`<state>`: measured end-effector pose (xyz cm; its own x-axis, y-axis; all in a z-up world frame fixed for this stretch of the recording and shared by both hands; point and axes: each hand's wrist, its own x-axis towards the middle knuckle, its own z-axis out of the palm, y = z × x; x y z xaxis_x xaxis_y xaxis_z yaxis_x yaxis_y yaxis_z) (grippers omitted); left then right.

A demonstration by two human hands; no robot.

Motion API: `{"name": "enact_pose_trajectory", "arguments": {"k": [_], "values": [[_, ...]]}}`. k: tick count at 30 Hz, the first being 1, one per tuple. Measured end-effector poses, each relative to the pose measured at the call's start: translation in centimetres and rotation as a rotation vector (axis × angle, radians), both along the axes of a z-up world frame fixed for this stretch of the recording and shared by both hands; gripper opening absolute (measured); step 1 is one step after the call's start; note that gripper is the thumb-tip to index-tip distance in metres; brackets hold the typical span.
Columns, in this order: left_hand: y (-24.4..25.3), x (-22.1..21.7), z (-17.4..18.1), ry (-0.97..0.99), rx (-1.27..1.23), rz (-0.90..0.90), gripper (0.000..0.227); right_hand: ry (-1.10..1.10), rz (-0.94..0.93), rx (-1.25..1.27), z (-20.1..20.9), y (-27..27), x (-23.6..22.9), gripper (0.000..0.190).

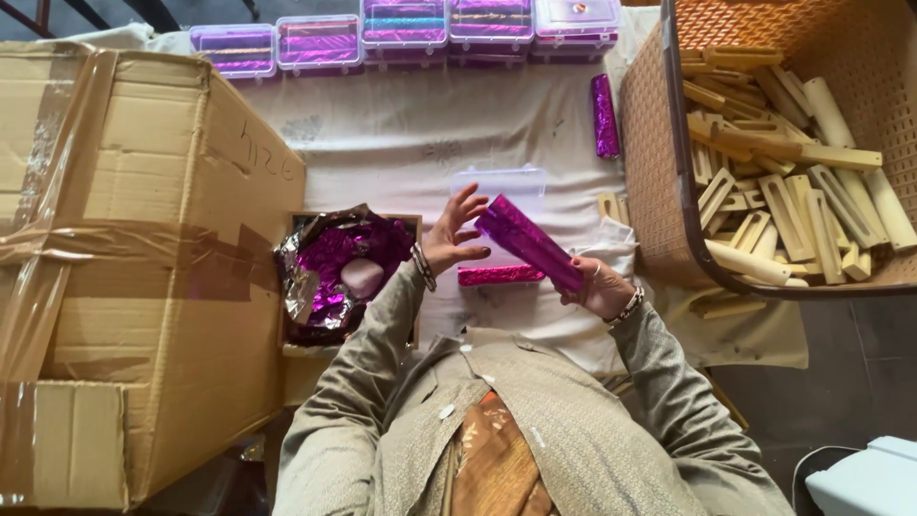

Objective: The person wipes small wooden pieces with a white cloth and then wraps them individually in shiny purple foil. The wrapped items are placed on the table next to other finished packages.

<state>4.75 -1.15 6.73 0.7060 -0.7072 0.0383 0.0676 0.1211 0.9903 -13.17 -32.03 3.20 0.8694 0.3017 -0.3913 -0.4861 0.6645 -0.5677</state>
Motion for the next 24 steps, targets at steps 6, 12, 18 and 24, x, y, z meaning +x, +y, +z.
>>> {"name": "enact_pose_trajectory", "arguments": {"k": [6, 12, 18, 24], "values": [[2.0, -0.7, 0.0, 0.382, -0.357, -0.353, 0.084, 0.058, 0.175, 0.074, -0.9, 0.2, -0.2, 0.048], [2.3, -1.1, -5.3, 0.188, -0.397, -0.256, 0.046, 0.101, 0.197, -0.378, 3.6, 2.9, 1.5, 0.053], [1.6, -2.7, -6.7, 0.456, -0.223, 0.092, 0.046, -0.066, 0.064, -0.726, 2.2, 3.5, 2.4, 0.040], [0.8, -2.1, -12.6, 0.572, -0.096, 0.302, 0.036, -0.266, 0.033, -0.961, -0.7, 4.1, 3.0, 0.044]]}}
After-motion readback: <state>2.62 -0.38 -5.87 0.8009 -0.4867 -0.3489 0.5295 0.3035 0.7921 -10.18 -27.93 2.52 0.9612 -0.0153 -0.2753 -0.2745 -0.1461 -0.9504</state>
